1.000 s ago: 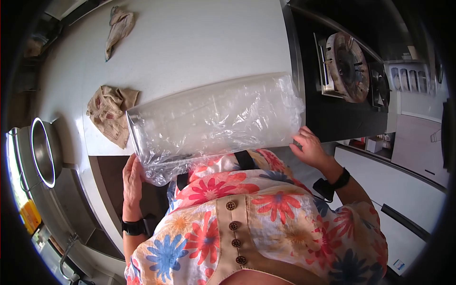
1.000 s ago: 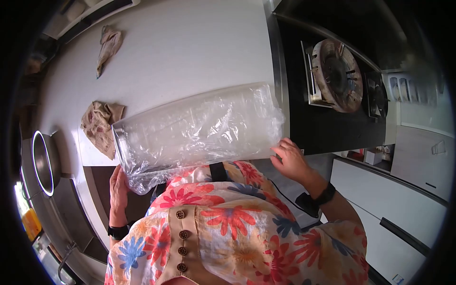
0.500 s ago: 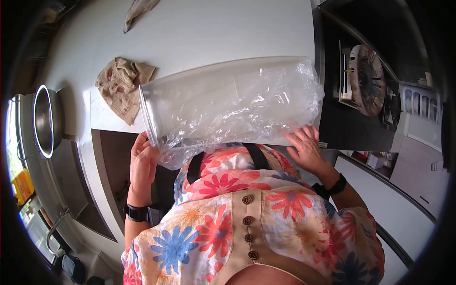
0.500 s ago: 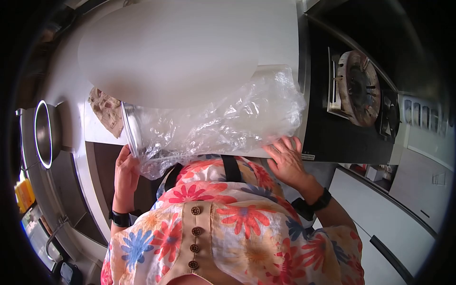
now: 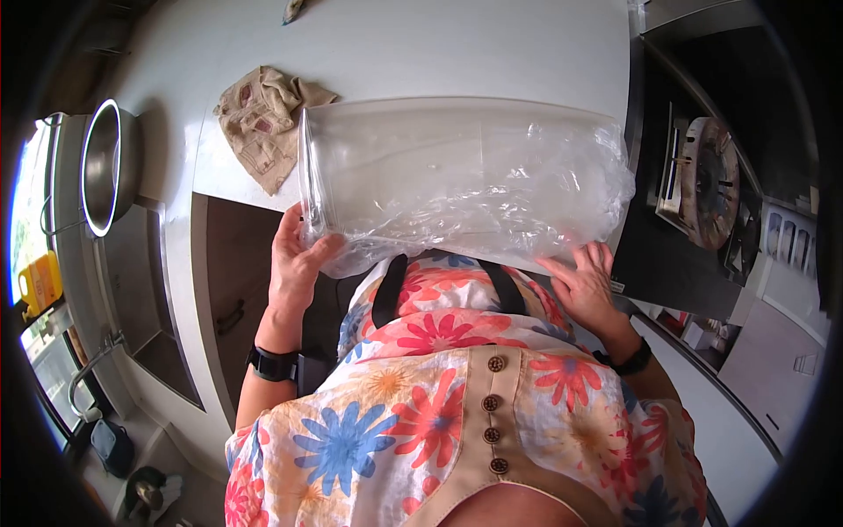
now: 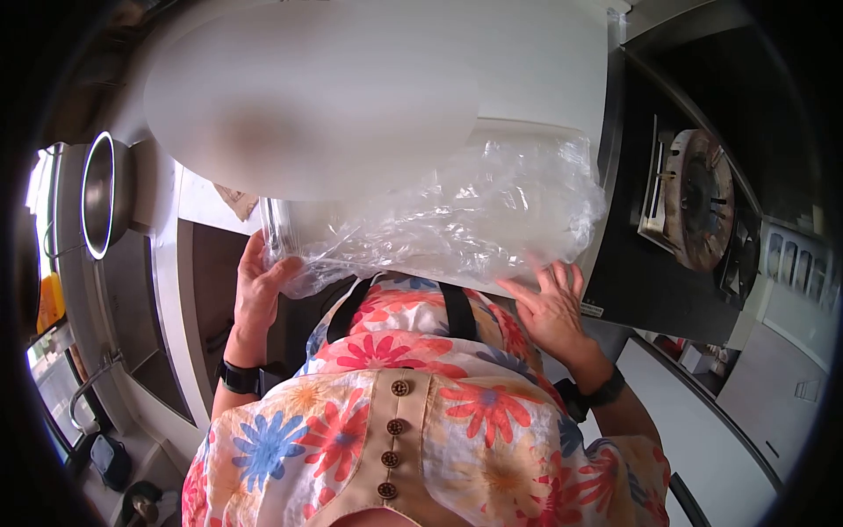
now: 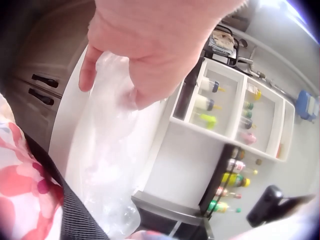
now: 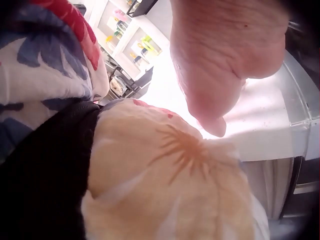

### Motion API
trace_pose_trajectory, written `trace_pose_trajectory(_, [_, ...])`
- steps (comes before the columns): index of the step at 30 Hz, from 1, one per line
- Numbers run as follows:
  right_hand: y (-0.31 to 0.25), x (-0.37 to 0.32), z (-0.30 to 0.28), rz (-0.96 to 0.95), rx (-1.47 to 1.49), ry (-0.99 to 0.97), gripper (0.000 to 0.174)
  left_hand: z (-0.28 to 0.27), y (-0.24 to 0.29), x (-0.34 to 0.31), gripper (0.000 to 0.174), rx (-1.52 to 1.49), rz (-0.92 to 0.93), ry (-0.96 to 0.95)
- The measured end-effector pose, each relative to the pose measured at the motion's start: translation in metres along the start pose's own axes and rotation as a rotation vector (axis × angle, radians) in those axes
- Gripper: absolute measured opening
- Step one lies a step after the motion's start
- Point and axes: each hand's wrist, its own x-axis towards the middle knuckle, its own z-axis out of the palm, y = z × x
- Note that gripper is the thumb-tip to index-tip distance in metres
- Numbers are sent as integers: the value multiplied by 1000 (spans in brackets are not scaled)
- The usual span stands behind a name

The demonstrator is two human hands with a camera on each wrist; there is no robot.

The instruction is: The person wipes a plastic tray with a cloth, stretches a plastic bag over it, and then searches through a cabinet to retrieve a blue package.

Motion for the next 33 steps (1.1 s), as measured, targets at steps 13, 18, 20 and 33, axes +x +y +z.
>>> trace_pose_trajectory(13, [11, 7, -14, -9, 174, -47, 29, -22, 18, -6, 75, -166, -103, -241])
trace_pose_trajectory(18, [27, 8, -27, 54, 613, -224, 18, -45, 7, 4, 70, -260, -145, -355])
trace_pose_trajectory(20, [25, 9, -32, 39, 563, -246, 21, -46, 6, 8, 64, -245, -143, -345])
trace_pose_trajectory(33, [15, 18, -42, -115, 371, -219, 33, 28, 45, -28, 22, 932, 631, -227])
